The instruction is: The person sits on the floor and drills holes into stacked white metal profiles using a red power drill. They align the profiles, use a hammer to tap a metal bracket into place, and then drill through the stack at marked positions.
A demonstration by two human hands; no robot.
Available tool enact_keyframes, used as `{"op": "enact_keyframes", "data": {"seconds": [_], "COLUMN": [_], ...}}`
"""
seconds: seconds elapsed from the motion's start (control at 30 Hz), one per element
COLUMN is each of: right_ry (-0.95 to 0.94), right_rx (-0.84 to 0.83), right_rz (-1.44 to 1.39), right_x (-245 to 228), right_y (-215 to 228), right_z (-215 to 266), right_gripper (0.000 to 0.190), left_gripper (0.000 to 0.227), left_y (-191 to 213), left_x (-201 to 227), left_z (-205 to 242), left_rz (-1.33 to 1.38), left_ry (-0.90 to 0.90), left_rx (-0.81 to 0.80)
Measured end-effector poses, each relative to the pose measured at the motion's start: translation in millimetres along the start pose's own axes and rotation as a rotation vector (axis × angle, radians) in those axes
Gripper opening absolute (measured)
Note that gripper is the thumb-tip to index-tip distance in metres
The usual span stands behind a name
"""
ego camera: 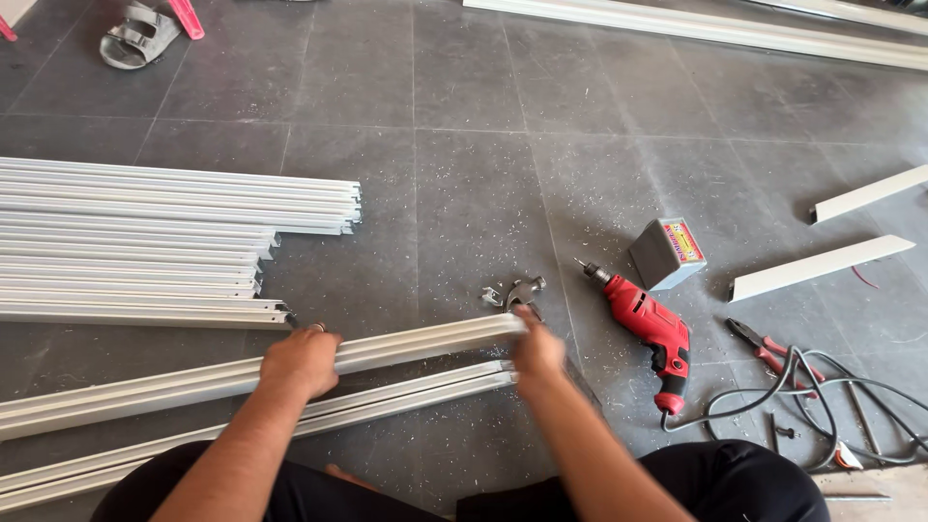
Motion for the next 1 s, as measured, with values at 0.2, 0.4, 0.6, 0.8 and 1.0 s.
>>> {"op": "enact_keyframes", "data": {"seconds": [0.2,0.4,0.6,0.8,1.0], "right_ry": [0.418,0.599,0.434,0.535,0.374], "right_rx": [0.092,-0.112,-0.102,-0.267,-0.217], "right_rz": [0.593,1.313,1.642,1.234,1.305], "right_x": [-63.1,-52.1,-39.7,-27.1,22.6], "right_y": [94.0,72.1,56.9,44.3,14.6], "right_z": [4.9,35.4,57.6,50.4,44.6], "right_gripper": [0.058,0.086,0.111,0.106,0.103], "left_gripper": [0.037,0.118,0.089,0.087,0.113], "left_y": [-0.3,22.5,5.9,-14.2,-14.4], "left_x": [-11.1,60.0,101.5,91.3,99.0], "left_z": [-0.6,22.8,16.4,-5.2,-8.7], "left_rz": [-0.089,0.067,-0.21,-0.187,-0.112], "left_ry": [0.18,0.04,-0.151,-0.129,-0.029], "left_rx": [-0.152,-0.253,-0.051,-0.079,-0.197]}}
Point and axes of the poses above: each hand's wrist, its own z-axis away from the middle knuckle, its own y-axis out of the back of the hand, x = y × z, the point moved 2 cm from there along -z, towards the middle knuckle, and after that the axes turned 13 degrees about -y, right-handed, at the moved point
